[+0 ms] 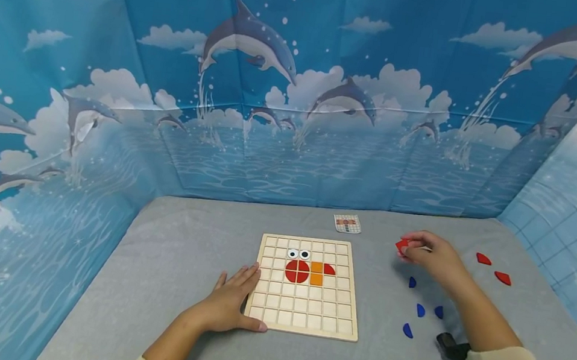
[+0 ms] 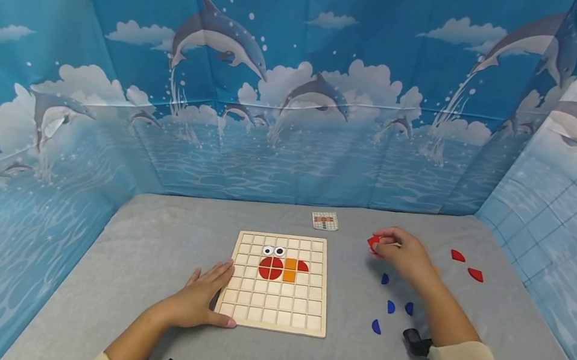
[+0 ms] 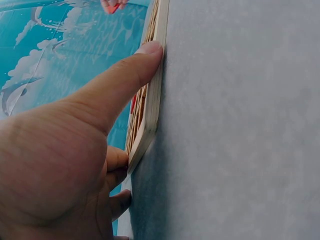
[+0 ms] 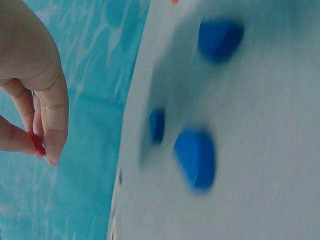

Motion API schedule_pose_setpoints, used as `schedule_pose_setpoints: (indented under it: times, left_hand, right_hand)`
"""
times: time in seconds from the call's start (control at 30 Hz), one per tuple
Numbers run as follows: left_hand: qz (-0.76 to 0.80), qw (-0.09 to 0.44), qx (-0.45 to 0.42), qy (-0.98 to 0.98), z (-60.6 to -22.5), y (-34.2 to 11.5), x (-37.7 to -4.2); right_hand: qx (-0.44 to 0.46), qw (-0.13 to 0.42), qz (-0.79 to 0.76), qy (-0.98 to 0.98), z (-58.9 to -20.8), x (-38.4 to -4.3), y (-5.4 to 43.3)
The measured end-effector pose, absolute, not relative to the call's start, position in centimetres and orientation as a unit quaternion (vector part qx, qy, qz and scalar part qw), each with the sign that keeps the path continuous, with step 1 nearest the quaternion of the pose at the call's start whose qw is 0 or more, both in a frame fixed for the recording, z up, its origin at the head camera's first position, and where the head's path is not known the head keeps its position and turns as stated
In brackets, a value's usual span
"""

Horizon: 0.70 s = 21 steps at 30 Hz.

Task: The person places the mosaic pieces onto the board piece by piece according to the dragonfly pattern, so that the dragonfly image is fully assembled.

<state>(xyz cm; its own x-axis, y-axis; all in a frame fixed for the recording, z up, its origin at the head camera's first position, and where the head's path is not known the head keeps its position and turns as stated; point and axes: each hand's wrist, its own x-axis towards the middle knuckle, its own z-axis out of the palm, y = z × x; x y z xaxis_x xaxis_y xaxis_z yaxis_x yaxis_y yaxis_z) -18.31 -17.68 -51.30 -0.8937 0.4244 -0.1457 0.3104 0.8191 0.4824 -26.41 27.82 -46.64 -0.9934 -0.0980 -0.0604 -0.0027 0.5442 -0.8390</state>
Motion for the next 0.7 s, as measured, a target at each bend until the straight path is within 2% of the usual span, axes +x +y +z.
schedule_pose_setpoints:
  times: [0.7]
  left_hand:
    - [0.231,0.125,0.194,0.945,-51.1,-17.7,-18.2]
  right_hand:
    - [-0.095,0.109,-0.507,0.85,-47.3,-24.1,19.0]
